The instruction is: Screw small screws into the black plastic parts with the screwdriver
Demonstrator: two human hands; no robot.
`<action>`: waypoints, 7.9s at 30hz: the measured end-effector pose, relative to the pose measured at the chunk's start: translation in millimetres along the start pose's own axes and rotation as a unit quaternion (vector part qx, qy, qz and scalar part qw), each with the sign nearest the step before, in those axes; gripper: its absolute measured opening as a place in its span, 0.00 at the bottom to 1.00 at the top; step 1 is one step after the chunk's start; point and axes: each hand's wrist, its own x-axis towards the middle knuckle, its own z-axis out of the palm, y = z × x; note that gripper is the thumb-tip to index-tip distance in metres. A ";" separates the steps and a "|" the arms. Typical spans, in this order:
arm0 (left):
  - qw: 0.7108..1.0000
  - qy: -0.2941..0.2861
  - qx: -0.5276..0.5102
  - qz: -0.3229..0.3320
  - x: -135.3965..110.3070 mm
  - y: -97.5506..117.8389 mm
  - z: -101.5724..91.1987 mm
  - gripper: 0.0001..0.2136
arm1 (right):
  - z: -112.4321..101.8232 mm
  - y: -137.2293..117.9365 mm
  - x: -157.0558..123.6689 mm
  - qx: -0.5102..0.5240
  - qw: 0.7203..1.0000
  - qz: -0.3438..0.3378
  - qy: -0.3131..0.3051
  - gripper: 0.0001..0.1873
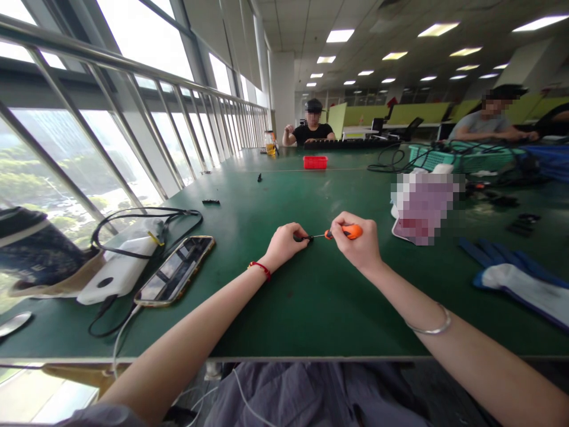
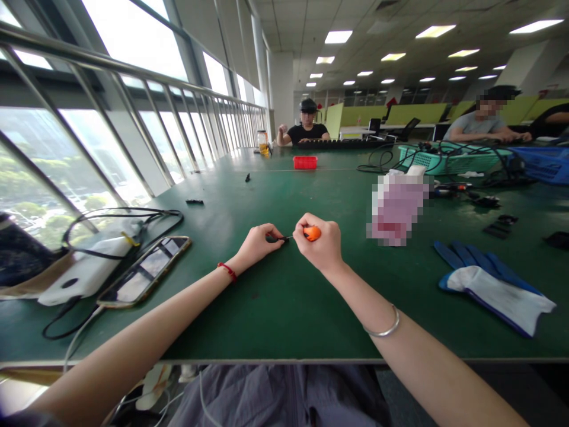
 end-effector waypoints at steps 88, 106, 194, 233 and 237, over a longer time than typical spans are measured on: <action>0.997 -0.018 -0.074 -0.028 3.2 -9.0 1.9 0.04 | -2.0 4.3 5.3 -0.009 0.999 0.024 -0.034 0.12; 0.999 -0.013 0.018 0.038 -0.8 3.7 -2.8 0.04 | 26.9 66.9 6.5 -0.056 0.973 0.036 -0.222 0.06; 0.915 -0.022 -0.312 -0.253 -3.1 30.5 -25.7 0.15 | 5.6 38.2 9.7 -0.217 0.940 0.059 -0.255 0.08; 0.927 -0.081 -0.223 -0.291 -2.8 28.3 -30.1 0.11 | 22.6 41.6 12.2 -0.065 0.974 0.079 -0.202 0.03; 0.920 -0.101 -0.246 -0.289 -1.4 26.2 -29.4 0.14 | 21.9 37.5 14.4 0.239 0.929 0.231 -0.166 0.11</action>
